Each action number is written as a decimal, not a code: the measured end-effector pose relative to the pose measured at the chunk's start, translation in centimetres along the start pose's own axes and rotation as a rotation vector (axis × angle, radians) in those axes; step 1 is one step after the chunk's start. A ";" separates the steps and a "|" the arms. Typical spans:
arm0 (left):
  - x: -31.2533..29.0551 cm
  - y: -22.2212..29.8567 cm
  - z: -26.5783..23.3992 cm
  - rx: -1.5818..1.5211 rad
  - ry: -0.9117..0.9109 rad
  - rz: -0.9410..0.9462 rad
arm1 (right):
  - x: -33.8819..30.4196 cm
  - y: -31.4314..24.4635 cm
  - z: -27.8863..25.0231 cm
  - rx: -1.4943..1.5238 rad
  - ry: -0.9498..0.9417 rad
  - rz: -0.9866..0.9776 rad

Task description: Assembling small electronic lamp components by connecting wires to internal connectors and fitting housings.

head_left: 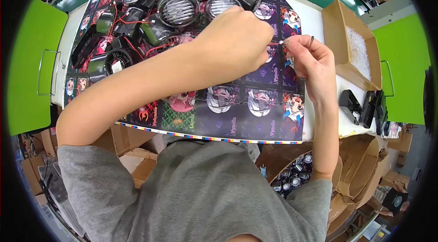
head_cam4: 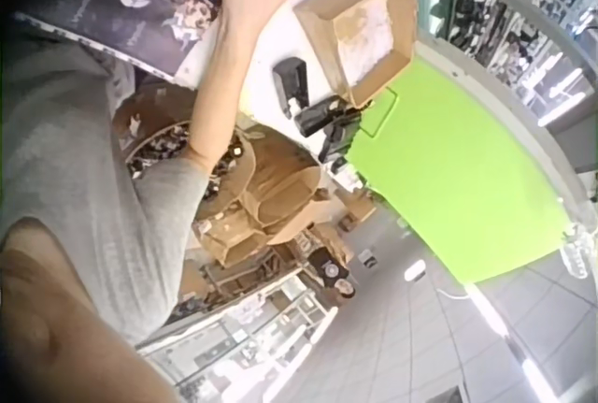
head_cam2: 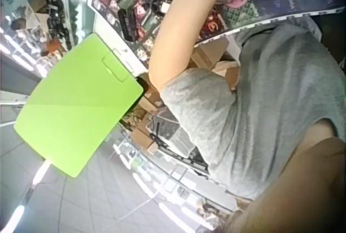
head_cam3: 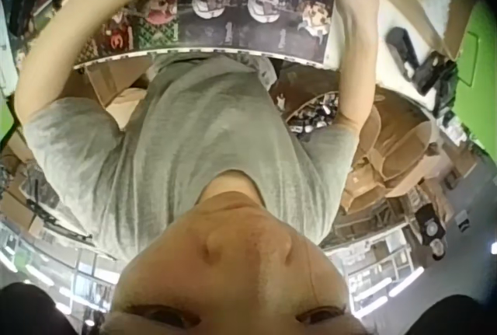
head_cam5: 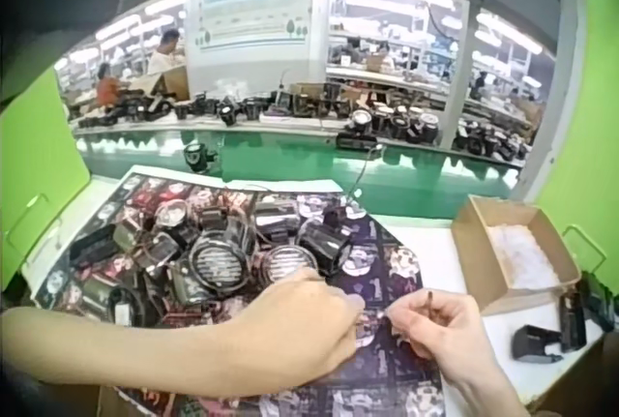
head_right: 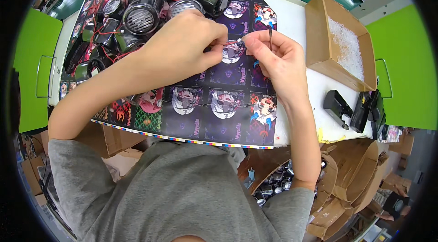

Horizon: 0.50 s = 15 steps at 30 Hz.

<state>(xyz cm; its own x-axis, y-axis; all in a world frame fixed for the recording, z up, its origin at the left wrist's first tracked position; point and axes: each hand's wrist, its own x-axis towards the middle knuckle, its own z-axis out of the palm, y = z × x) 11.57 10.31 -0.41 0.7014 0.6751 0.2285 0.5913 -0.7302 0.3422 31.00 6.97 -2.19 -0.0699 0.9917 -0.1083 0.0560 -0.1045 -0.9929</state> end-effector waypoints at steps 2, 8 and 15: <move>-0.1 0.0 0.3 -0.139 0.142 0.044 | -0.3 -0.1 0.0 0.091 -0.048 -0.027; -0.5 0.4 0.5 -0.289 0.206 0.051 | -0.4 -0.3 0.5 0.209 -0.012 -0.072; -0.4 0.3 0.1 -0.334 0.232 0.022 | -0.4 -0.1 0.5 0.147 -0.023 -0.114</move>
<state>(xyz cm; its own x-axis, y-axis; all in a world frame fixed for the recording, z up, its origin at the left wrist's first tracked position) 11.53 9.83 -0.52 0.5812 0.6936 0.4256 0.3885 -0.6961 0.6038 30.57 6.51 -2.08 -0.0899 0.9959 0.0062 -0.0999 -0.0028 -0.9950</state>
